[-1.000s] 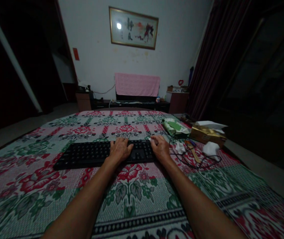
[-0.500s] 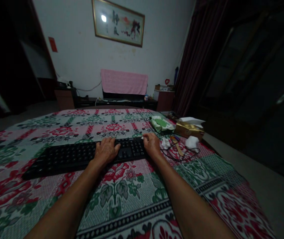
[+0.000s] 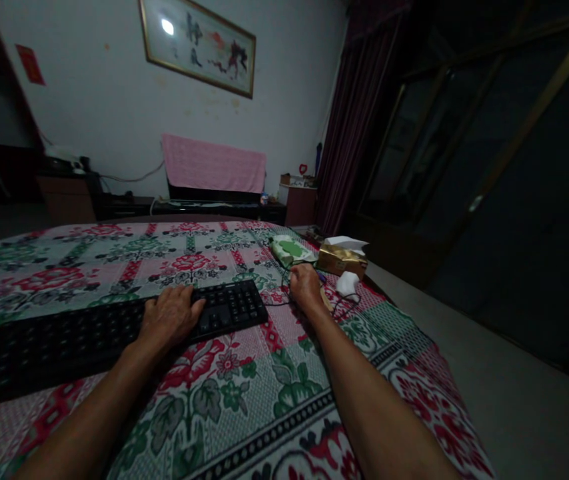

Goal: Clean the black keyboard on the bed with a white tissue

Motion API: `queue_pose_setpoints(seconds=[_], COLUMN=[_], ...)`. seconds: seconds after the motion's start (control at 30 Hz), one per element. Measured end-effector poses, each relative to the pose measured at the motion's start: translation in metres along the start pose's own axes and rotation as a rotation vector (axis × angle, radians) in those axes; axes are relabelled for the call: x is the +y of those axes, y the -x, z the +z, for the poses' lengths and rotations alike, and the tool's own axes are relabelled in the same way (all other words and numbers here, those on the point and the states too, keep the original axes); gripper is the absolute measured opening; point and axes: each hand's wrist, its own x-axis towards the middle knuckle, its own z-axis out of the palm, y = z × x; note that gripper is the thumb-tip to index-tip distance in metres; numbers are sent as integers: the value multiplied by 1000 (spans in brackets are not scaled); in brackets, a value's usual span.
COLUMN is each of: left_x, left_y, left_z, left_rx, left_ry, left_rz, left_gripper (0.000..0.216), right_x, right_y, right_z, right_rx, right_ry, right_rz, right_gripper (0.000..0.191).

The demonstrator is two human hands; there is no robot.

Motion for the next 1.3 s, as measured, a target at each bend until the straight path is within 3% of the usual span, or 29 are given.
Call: queue_pose_setpoints(seconds=[0.2,0.4,0.53,0.8,1.1,1.2,1.3], left_x=[1,0,-4,-6,-5,-5,-10], left_y=[0,-1,-1,0,4,4,-1], left_z=[-1,-4,-7,-11,-11,-12,-17], left_rx=[-12,-14,-23,-194,-216,-217,-215], left_ry=[11,41,92,70,75,87,114], left_rz=[-3,-10,40,172,192,201,180], left_gripper=[53,53,62,92,105,104,100], right_x=[-1,-11,-22,-33,-25,-41,-62], right_y=[3,10,13,17,17,17,24], right_z=[-1,-8,-12,-12,-5,-1,8], right_rx=[30,-155,-202,-390,-328,-228,-264], right_ry=[-26,132,219,264,275,102,-118], right_rz=[7,23,-7,-28,-17,-95,-171], right_gripper=[31,27,27,24,23,26,31])
